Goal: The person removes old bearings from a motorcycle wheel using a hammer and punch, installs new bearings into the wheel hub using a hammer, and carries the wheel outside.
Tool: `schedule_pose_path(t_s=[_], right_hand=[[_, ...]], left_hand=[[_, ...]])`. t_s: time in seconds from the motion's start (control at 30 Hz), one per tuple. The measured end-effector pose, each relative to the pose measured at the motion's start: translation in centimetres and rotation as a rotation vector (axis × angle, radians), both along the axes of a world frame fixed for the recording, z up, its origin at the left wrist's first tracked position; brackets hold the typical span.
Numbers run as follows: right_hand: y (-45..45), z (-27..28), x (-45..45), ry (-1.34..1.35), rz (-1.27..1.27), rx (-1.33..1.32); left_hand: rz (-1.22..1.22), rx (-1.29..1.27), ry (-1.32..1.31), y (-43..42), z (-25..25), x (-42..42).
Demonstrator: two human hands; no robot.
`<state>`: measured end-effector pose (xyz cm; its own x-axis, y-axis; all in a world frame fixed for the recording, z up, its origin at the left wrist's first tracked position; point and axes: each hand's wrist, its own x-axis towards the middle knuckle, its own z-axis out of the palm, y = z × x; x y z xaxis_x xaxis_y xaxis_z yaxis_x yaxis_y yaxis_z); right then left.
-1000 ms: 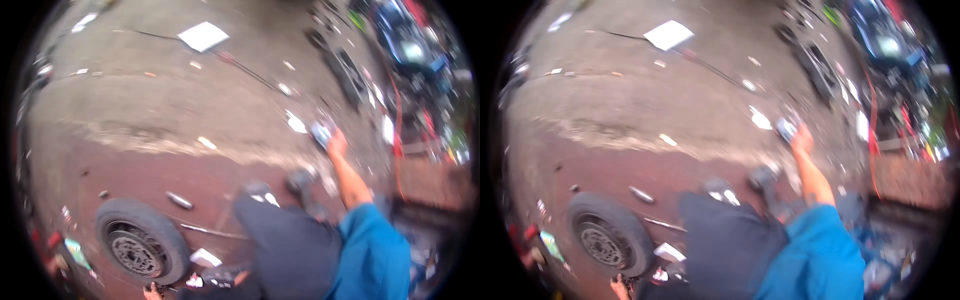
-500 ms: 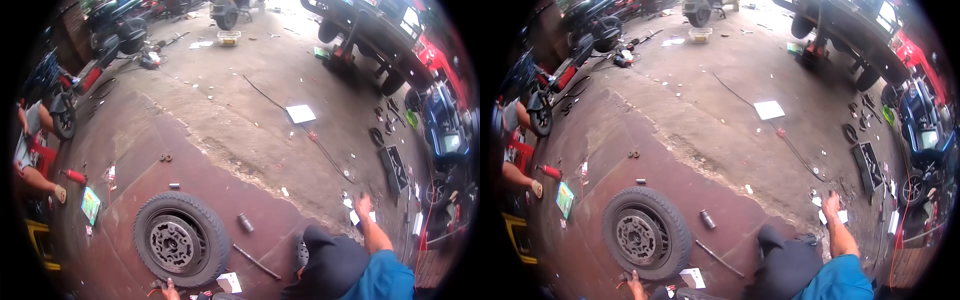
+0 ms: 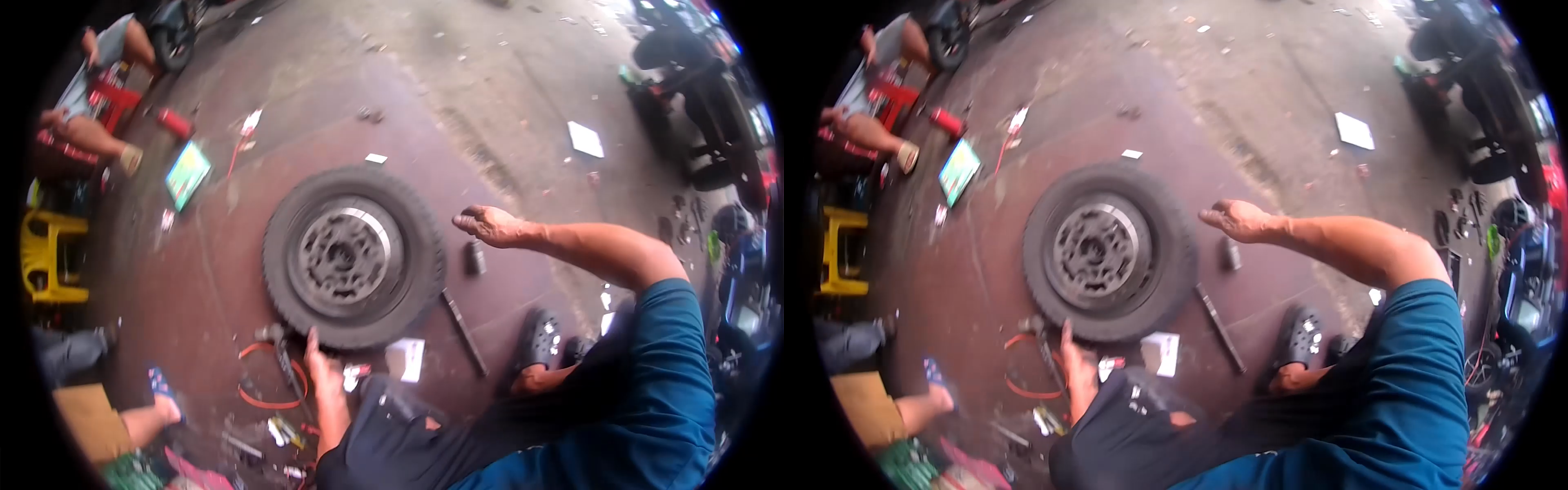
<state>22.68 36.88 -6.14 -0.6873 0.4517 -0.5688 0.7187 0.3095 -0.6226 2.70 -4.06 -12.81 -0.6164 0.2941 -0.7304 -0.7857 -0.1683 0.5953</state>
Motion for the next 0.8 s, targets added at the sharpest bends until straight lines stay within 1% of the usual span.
schedule_pose_path(t_s=[0.03, 0.07, 0.13, 0.17, 0.2, 0.23, 0.27, 0.3, 0.33, 0.37, 0.4, 0.43, 0.47, 0.5, 0.53, 0.57, 0.6, 0.63, 0.67, 0.7, 0.73, 0.77, 0.8], right_hand=[[-2.3, -1.0, -1.5, 0.028, -0.200, -0.153], [-4.8, -1.4, -1.9, -0.062, -0.366, -0.378], [-10.1, -5.1, -2.0, 0.076, -0.800, -0.528], [-11.8, -8.2, -1.0, 0.215, -0.864, -0.641], [-13.6, -7.0, -1.5, 0.299, -0.984, -0.741], [-14.0, -7.0, -2.3, 0.369, -1.024, -0.706], [-14.6, -7.6, -2.7, 0.430, -1.068, -0.672], [-14.5, -4.8, -3.4, 0.429, -1.046, -0.744], [-14.0, -0.1, -4.5, 0.416, -1.025, -0.823], [-13.7, 3.5, -5.9, 0.442, -0.984, -0.790], [-13.0, 6.5, -7.3, 0.481, -0.941, -0.756], [-11.8, 8.1, -8.6, 0.537, -0.861, -0.825], [-10.4, 9.6, -10.1, 0.606, -0.780, -0.889], [-9.9, 11.3, -12.1, 0.728, -0.792, -0.901], [-9.8, 13.0, -14.5, 0.850, -0.803, -0.908], [-9.2, 15.0, -17.3, 0.831, -0.770, -0.990], [-8.5, 16.5, -19.6, 0.811, -0.734, -1.068], [-8.0, 17.1, -20.9, 0.846, -0.639, -0.944], [-7.8, 17.6, -22.0, 0.871, -0.541, -0.823], [-7.6, 17.6, -22.9, 0.896, -0.444, -0.704], [-7.1, 16.6, -23.3, 0.873, -0.395, -0.513], [-6.7, 14.3, -23.2, 0.843, -0.338, -0.326], [-6.2, 11.2, -22.9, 0.812, -0.275, -0.142]], left_hand=[[0.094, -0.106, -0.040, 0.7, 0.0, -0.1], [0.093, -0.227, -0.017, 1.0, 0.6, 0.1], [0.070, -0.338, -0.018, 1.2, 2.1, 0.2], [0.034, -0.278, 0.021, 1.0, 2.6, 0.0], [0.001, -0.216, 0.061, 1.0, 3.3, -0.1], [-0.036, -0.164, 0.093, 1.5, 5.0, -0.4], [-0.032, -0.255, 0.092, 3.2, 9.6, -0.4], [0.025, -0.142, 0.277, 2.7, 8.8, -1.4], [-0.039, -0.194, 0.317, 2.0, 10.9, -2.4], [-0.065, -0.278, 0.468, 2.6, 13.4, -3.1], [-0.164, -0.365, 0.793, 2.4, 13.9, -4.4], [-0.197, -0.323, 1.013, 3.3, 15.6, -5.1], [-0.340, -0.541, 1.353, 3.6, 16.4, -6.6], [-0.389, -0.793, 1.700, 3.9, 17.1, -8.2], [-0.386, -0.611, 1.950, 6.0, 18.0, -9.3], [-0.381, -0.405, 2.187, 8.0, 19.6, -10.1], [-0.550, -0.645, 2.244, 9.5, 22.1, -10.0], [-0.504, -0.769, 2.316, 10.8, 22.4, -12.3], [-0.473, -1.019, 2.205, 11.5, 23.2, -14.0], [-0.403, -0.825, 2.337, 12.6, 24.8, -16.7], [-0.398, -0.930, 2.309, 13.2, 25.5, -19.5], [-0.537, -1.083, 2.194, 14.0, 26.5, -21.3], [-0.381, -1.183, 2.080, 14.4, 25.8, -20.6]])
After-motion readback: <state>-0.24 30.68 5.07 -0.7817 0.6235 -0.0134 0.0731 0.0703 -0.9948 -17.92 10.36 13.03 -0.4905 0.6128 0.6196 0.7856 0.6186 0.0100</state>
